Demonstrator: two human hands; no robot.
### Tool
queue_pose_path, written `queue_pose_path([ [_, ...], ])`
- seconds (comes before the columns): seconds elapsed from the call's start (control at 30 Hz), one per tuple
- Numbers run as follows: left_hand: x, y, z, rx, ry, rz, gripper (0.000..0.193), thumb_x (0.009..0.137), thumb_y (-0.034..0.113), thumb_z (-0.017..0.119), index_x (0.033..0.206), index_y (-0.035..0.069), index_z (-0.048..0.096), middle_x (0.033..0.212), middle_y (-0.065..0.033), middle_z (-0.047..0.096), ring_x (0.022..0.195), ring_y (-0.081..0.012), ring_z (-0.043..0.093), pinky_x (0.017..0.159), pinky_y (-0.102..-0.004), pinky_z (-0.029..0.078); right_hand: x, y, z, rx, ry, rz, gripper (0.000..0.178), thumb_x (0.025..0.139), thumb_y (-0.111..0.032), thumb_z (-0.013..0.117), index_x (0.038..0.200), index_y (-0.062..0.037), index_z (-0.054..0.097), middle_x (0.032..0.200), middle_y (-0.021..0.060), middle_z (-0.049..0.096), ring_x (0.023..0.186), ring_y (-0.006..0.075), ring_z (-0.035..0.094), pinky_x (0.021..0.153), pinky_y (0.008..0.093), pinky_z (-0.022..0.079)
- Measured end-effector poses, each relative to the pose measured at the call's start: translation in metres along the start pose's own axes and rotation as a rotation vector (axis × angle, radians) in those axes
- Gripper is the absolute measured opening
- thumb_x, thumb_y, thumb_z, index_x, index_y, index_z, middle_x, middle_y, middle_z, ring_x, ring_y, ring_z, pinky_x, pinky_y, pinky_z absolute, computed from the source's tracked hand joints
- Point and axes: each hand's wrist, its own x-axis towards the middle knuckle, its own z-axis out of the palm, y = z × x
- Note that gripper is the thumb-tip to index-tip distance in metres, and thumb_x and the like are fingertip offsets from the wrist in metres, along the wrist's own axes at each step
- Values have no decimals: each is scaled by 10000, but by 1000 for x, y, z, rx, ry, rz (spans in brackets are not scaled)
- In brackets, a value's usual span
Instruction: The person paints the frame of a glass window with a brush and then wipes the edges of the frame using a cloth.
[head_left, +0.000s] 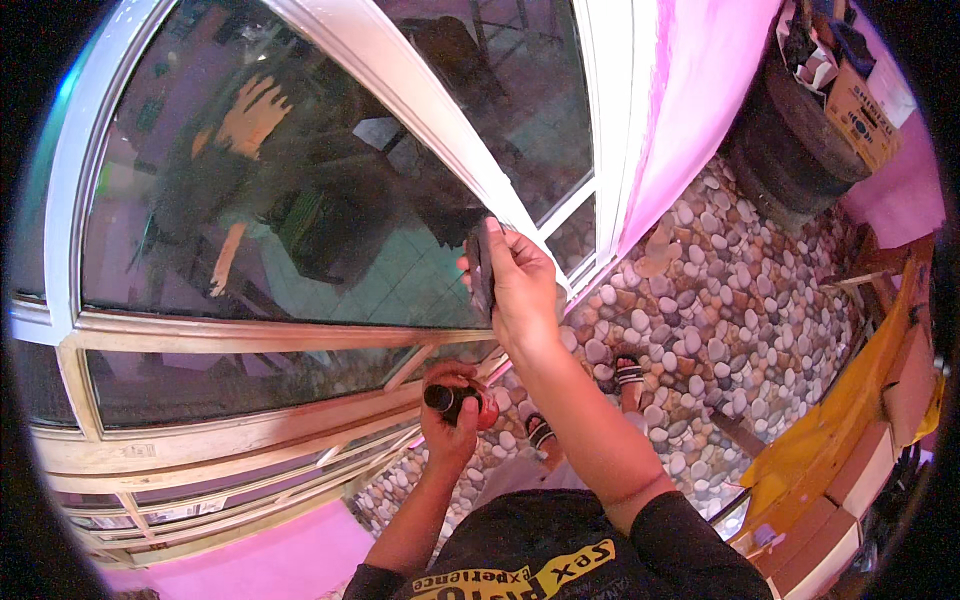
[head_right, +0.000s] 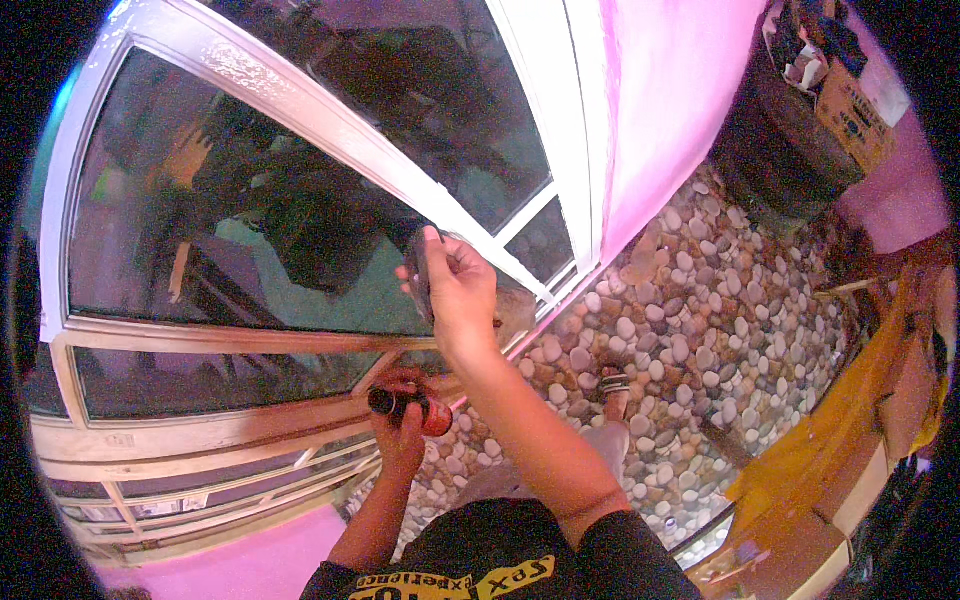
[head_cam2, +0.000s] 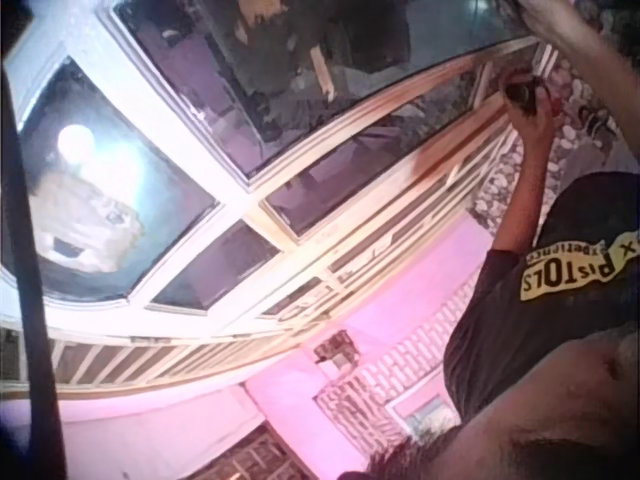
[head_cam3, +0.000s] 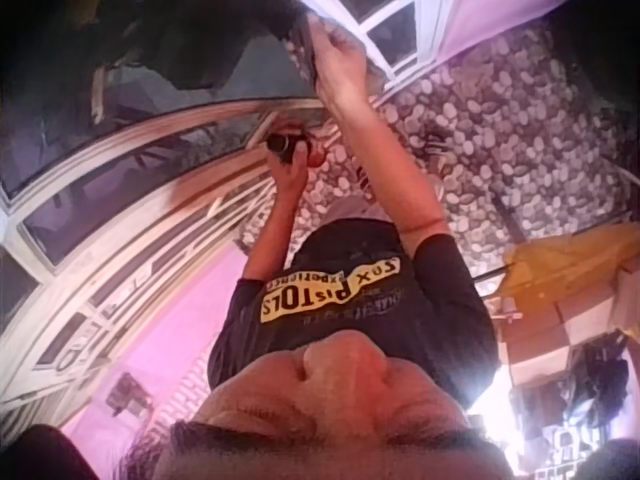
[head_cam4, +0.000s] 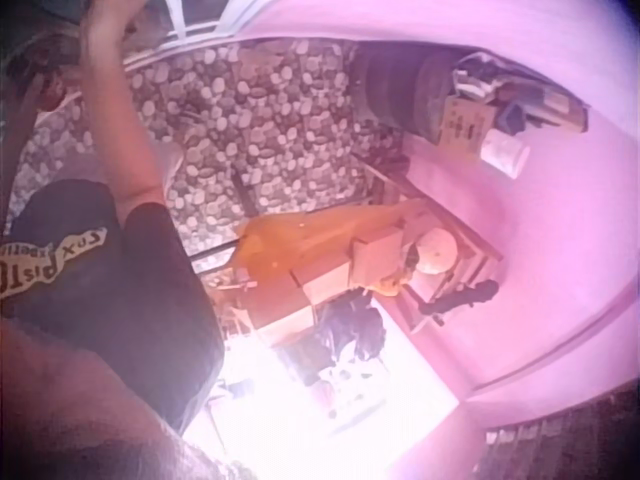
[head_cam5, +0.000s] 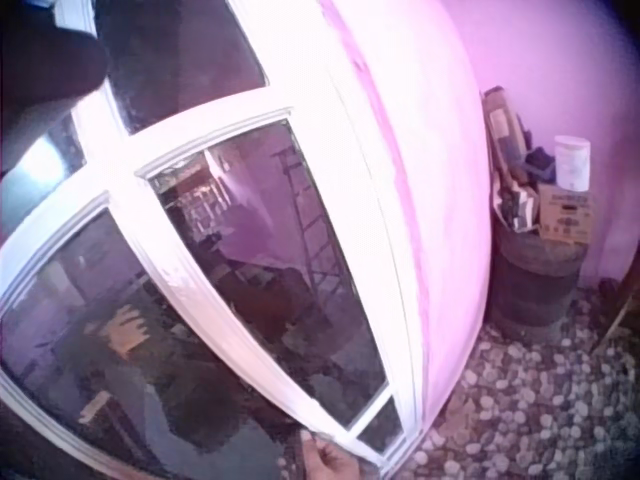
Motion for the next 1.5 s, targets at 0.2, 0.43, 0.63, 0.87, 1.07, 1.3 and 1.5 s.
queue_pose_path([
  [0.2, -1, 12, 2, 47, -21, 98, 255, 931, 221, 658, 1061, 42, 533, 1153, -147, 513, 973, -217, 571, 838, -364, 518, 2, 3, 2, -39, 52, -45, 280, 968, -265, 665, 863, -12, 605, 743, 79, 662, 579, 140, 650, 514, 259, 534],
  [0.43, -1, 14, 1, 18, -44, 114, 260, 928, 226, 661, 1058, 40, 535, 1115, -145, 518, 980, -231, 564, 824, -380, 525, 4, 2, 0, -40, 61, -36, 283, 968, -256, 665, 827, -21, 594, 711, 79, 648, 561, 141, 634, 500, 263, 522],
  [0.63, -1, 21, 2, -7, -48, 124, 260, 935, 232, 649, 1069, 45, 529, 1100, -152, 524, 978, -237, 567, 820, -388, 527, 9, 9, -8, -20, 82, -14, 288, 964, -251, 668, 859, 3, 584, 714, 90, 638, 553, 166, 645, 473, 282, 523],
  [0.87, -7, 13, -9, 71, -60, 152, 292, 936, 265, 653, 1075, 44, 522, 1086, -151, 538, 959, -238, 578, 826, -383, 534, 11, 12, -13, -18, 99, 21, 295, 959, -268, 669, 861, -2, 587, 705, 86, 637, 550, 161, 642, 475, 278, 523],
  [1.07, -4, 23, -5, 58, -64, 154, 323, 935, 292, 663, 1080, 43, 517, 1086, -155, 538, 951, -241, 585, 825, -384, 541, 18, 20, -24, 0, 130, 70, 286, 959, -271, 667, 865, -12, 593, 685, 82, 638, 538, 155, 633, 460, 273, 503],
  [1.3, -5, 23, -2, 86, -8, 130, 386, 909, 375, 679, 1051, 51, 526, 1057, -148, 546, 917, -255, 596, 787, -413, 551, 16, 16, -27, 27, 134, 115, 255, 950, -240, 679, 820, -41, 589, 713, 75, 637, 535, 142, 590, 471, 264, 475],
  [1.5, -5, 19, -6, 57, -62, 158, 328, 933, 288, 666, 1082, 38, 515, 1084, -150, 532, 925, -236, 595, 814, -376, 538, 23, 25, -36, -19, 165, 157, 264, 963, -295, 659, 873, -55, 595, 660, 75, 649, 473, 134, 576, 406, 253, 404],
])
